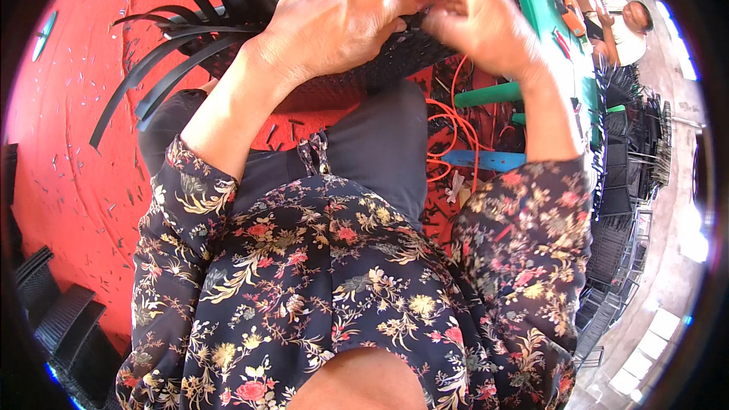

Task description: The person weaves black plastic strips onto a wicker chair frame and secures them using a pneumatic stapler, a hammer, and pliers.

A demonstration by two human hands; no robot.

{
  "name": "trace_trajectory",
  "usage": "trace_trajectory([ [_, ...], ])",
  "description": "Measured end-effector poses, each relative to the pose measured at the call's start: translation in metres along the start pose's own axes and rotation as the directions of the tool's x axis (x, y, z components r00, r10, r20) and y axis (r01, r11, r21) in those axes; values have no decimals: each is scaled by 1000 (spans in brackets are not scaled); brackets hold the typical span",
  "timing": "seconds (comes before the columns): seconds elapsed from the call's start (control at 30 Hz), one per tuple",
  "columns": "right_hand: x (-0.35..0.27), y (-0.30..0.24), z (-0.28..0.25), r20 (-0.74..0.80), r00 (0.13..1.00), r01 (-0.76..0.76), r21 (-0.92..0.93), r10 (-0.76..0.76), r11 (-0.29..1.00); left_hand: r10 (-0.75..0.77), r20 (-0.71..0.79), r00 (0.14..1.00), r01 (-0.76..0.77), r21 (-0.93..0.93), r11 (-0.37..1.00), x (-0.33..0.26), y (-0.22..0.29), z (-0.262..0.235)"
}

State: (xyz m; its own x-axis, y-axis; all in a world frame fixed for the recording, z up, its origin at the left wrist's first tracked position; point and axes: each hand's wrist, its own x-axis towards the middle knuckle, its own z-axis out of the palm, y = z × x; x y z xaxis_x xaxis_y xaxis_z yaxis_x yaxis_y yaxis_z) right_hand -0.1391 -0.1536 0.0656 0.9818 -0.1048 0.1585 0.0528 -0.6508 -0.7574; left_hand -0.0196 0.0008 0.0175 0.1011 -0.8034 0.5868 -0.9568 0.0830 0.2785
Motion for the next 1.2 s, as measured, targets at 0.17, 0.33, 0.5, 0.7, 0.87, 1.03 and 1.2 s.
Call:
trace_trajectory([
  [0.17,67,0,-23,567,727,-242,-317,388,917,-50,42,998,49,38,998,1,8,-9],
  [0.33,100,47,-12,833,394,-362,-249,389,899,20,26,999,-19,-36,999,4,14,-15],
  [0.5,105,57,-14,865,377,-376,-183,330,908,21,27,999,-20,-46,999,7,22,-19],
  [0.7,105,60,-16,870,410,-353,-128,276,927,48,12,999,-47,-55,997,9,24,-22],
  [0.87,103,55,-21,851,470,-317,-85,234,945,9,92,996,-10,1,1000,14,32,-30],
  [1.03,82,34,-26,760,612,-252,-75,218,965,49,44,998,-47,-56,997,16,35,-32],
  [1.2,67,16,-17,510,849,-27,-220,139,975,22,9,1000,-21,-51,998,12,29,-30],
])
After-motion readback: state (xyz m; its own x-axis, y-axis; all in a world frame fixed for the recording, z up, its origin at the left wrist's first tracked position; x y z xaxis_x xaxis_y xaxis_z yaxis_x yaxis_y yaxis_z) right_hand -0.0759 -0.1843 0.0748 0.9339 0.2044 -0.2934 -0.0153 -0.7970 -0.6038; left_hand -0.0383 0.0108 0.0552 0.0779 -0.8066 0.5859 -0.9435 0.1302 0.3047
